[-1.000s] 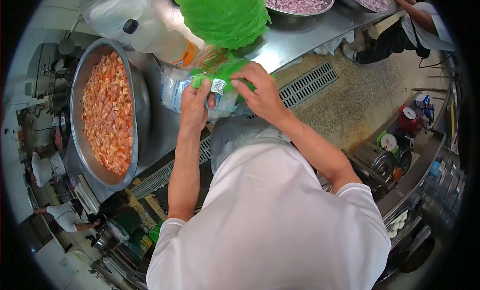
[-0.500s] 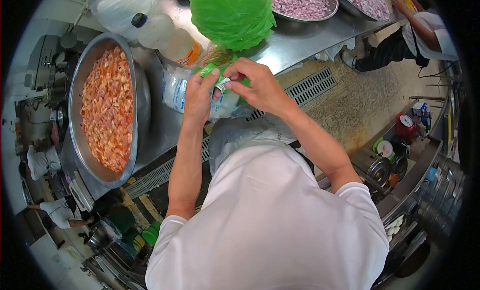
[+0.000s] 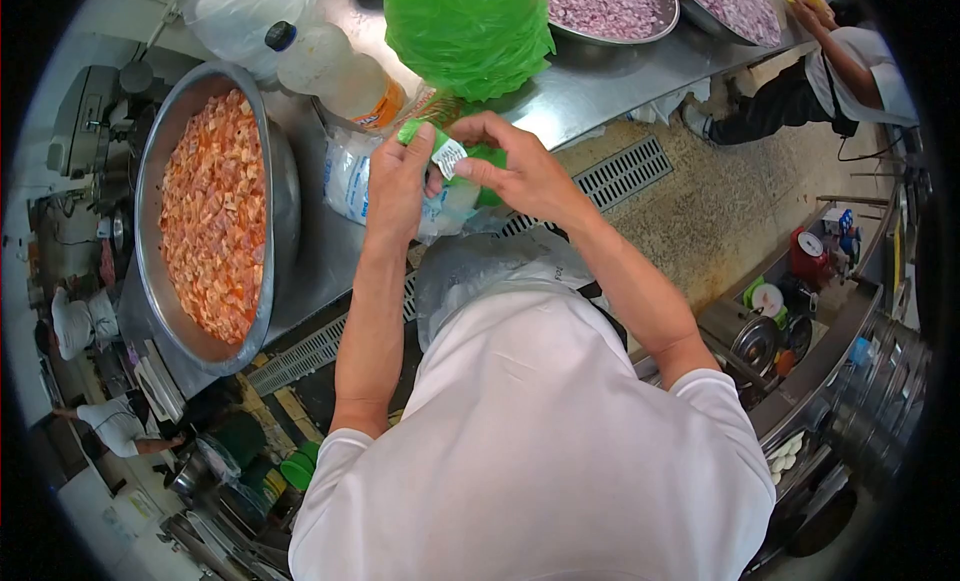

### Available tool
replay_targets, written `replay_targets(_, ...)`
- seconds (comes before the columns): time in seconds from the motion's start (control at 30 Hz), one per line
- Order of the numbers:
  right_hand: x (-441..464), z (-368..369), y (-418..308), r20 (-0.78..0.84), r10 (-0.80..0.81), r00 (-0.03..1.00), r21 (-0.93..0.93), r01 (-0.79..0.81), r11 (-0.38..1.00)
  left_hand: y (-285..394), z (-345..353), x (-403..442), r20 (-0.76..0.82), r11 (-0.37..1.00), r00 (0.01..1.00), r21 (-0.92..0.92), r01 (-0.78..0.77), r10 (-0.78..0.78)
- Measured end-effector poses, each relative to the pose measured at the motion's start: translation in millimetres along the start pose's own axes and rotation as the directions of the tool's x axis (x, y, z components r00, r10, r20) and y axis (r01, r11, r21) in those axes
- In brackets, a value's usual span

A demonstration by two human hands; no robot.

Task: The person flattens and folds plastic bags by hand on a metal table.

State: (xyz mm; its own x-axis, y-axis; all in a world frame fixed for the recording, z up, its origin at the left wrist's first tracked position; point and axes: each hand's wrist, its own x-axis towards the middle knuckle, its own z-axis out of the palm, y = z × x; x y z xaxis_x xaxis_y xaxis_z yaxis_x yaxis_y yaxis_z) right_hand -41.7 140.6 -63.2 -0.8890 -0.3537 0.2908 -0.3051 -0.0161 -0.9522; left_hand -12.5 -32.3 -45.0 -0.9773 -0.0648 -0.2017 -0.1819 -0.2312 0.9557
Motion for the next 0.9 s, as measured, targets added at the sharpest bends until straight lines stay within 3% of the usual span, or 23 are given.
replay_targets(0.1,-1.2,-11.9,-1.1,0.166,0.195,0.967,-0.193,-0.162,0.968,-0.8,-3.1,4.8,-0.039,0.997,0.996,-0.001,-0.076,0.076)
replay_targets(0.2,-1.9,-15.9,-4.7,0.117,0.237,0.965,-0.150,-0.218,0.964,-1.7,-4.7,5.0,-0.069,0.992,0.990,-0.023,-0.124,0.122)
replay_targets(0.23,-1.1,-14.2,-1.8,-0.007,0.080,0.997,-0.226,-0.080,0.971,-3.7,-3.7,3.7,-0.092,0.990,0.987,-0.026,-0.138,0.135)
replay_targets(0.3,1.5,-9.8,2.5,-0.209,-0.262,0.942,-0.418,0.156,0.895,-2.2,-1.7,1.4,-0.149,0.989,0.980,-0.051,-0.138,0.129)
replay_targets(0.4,-11.4,-9.4,-13.5,-0.252,-0.146,0.957,-0.369,0.044,0.928,7.9,2.4,-1.6,-0.236,0.987,0.967,-0.107,-0.123,0.095)
replay_targets(0.43,-15.3,-5.7,-18.0,-0.145,0.125,0.981,-0.183,-0.151,0.971,8.0,5.5,-4.2,-0.246,0.985,0.965,-0.118,-0.129,0.097)
replay_targets(0.47,-18.3,-0.3,-22.1,0.009,0.367,0.930,-0.019,-0.366,0.930,7.3,8.9,-5.9,-0.252,0.983,0.963,-0.128,-0.134,0.098)
replay_targets(0.5,-19.9,3.7,-24.5,0.192,0.553,0.811,0.106,-0.577,0.810,4.4,12.1,-6.4,-0.252,0.981,0.961,-0.127,-0.150,0.114)
replay_targets(0.6,-24.4,21.7,-12.3,0.318,0.548,0.774,0.603,-0.611,0.513,-3.6,18.9,-7.4,-0.264,0.979,0.951,-0.081,-0.189,0.162)
replay_targets(0.7,-24.3,26.3,-10.6,0.269,0.539,0.798,0.716,-0.540,0.442,-5.6,20.1,-10.1,-0.285,0.976,0.934,0.034,-0.213,0.214)
replay_targets(0.9,-20.2,23.3,-0.4,0.176,0.532,0.828,0.600,-0.519,0.609,-11.2,20.1,-9.7,-0.322,0.964,0.909,0.047,-0.263,0.264)
